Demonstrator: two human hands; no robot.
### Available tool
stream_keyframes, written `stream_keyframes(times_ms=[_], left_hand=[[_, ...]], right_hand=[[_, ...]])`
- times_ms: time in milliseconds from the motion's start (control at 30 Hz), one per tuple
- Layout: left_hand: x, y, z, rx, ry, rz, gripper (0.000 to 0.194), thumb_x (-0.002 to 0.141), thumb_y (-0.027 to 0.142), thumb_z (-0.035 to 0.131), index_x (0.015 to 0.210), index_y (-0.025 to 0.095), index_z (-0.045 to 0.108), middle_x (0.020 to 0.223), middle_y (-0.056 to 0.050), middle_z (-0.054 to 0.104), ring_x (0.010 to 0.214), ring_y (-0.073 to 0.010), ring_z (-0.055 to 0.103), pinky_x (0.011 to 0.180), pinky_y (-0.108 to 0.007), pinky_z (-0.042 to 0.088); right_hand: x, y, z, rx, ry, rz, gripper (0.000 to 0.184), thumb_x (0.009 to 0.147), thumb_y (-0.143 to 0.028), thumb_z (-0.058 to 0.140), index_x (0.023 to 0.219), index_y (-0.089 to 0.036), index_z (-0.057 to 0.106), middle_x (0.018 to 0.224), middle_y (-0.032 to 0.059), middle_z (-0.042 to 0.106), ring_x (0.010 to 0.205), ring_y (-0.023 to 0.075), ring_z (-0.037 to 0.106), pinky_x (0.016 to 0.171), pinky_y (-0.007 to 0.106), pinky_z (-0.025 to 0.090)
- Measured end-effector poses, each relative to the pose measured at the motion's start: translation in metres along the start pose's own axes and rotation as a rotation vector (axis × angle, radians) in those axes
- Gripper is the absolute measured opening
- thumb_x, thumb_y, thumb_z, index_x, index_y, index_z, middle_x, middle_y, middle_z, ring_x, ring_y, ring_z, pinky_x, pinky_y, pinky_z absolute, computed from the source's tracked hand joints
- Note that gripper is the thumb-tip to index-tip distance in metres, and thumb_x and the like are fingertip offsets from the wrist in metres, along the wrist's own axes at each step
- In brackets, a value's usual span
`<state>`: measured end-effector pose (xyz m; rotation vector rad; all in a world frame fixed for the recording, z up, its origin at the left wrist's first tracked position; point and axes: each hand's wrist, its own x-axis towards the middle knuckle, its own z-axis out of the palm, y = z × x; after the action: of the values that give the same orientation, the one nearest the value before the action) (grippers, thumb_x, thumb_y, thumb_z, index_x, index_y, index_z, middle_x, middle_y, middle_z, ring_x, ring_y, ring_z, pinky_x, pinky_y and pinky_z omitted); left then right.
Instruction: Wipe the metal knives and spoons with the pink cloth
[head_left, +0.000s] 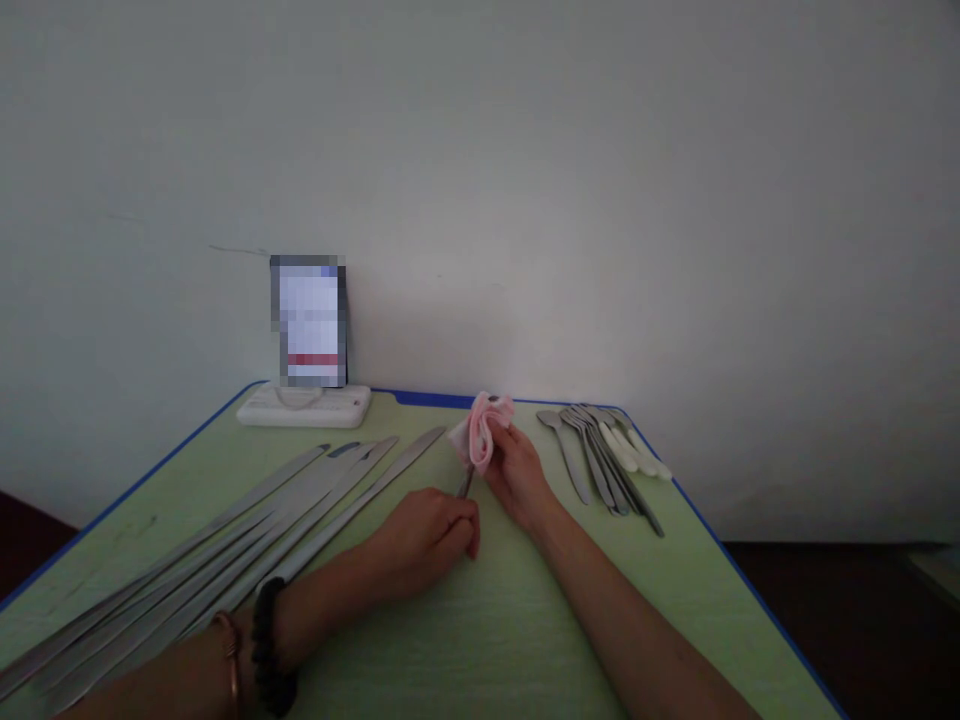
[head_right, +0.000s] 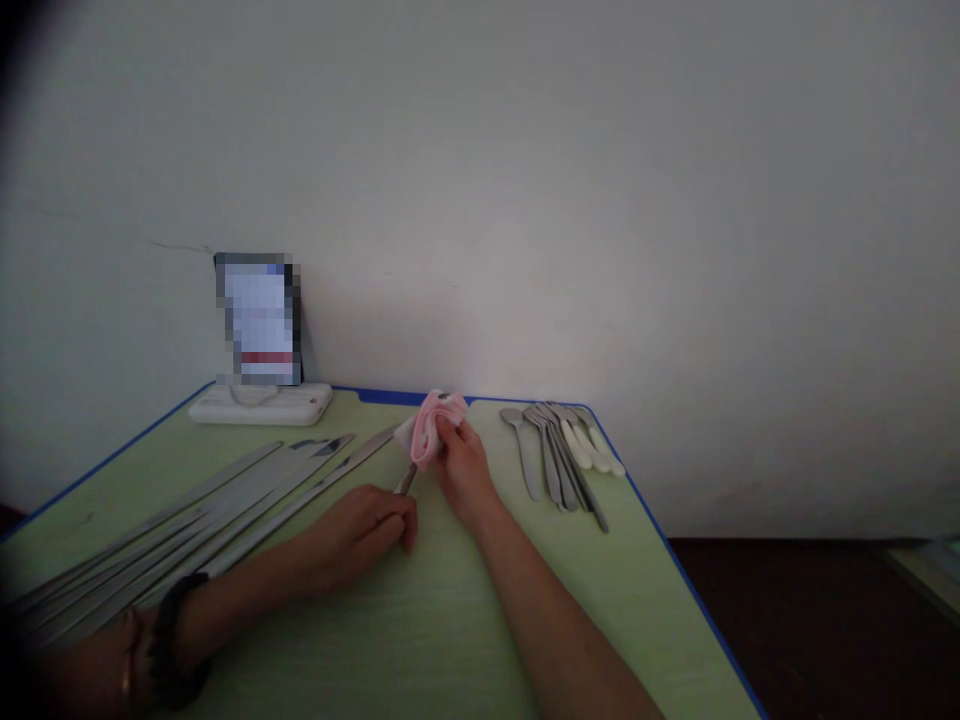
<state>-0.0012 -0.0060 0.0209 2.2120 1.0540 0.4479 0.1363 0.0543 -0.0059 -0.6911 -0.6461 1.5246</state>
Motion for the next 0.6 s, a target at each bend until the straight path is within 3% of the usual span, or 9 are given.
stream_keyframes(times_ms=[167,367,500,600], left_hand=[[-0.006,0.004,0.003,0.134,-0.095,0.083,0.027,0.081,0.019,0.037,0.068,0.020,0.060,0.061,0.000,0.060,0.059,-0.0149,0.055,0.064,-0.025,0.038],[-0.003,0.001,0.009,-0.020,0.133,-0.037,0.024,0.085,0.021,0.035,0.101,0.019,0.053,0.057,0.006,0.048,0.052,-0.0136,0.047,0.055,-0.023,0.031],[0.001,-0.004,0.011,-0.014,0.218,-0.066,0.024,0.088,0.024,0.035,0.106,0.019,0.050,0.053,0.009,0.040,0.048,-0.0126,0.040,0.052,-0.024,0.025],[0.001,-0.008,0.011,-0.063,0.268,-0.061,0.022,0.088,0.024,0.037,0.104,0.019,0.050,0.051,0.010,0.036,0.045,-0.0113,0.036,0.051,-0.023,0.023]], right_hand=[[0.010,-0.002,-0.004,0.196,0.144,-0.056,0.007,0.079,-0.014,0.062,0.077,-0.018,0.066,0.074,-0.0026,0.069,0.068,0.0081,0.062,0.072,0.020,0.053],[0.010,-0.005,-0.003,0.252,0.149,-0.009,0.014,0.085,-0.010,0.054,0.081,-0.016,0.065,0.075,-0.0009,0.069,0.065,0.0077,0.063,0.069,0.020,0.057],[0.008,-0.010,0.001,0.329,0.186,0.071,0.021,0.089,-0.009,0.047,0.079,-0.017,0.064,0.069,-0.0023,0.069,0.059,0.0050,0.063,0.054,0.012,0.053],[0.007,-0.013,0.000,0.360,0.166,0.124,0.020,0.090,-0.011,0.046,0.081,-0.016,0.063,0.068,-0.0026,0.069,0.055,0.0052,0.062,0.050,0.012,0.052]])
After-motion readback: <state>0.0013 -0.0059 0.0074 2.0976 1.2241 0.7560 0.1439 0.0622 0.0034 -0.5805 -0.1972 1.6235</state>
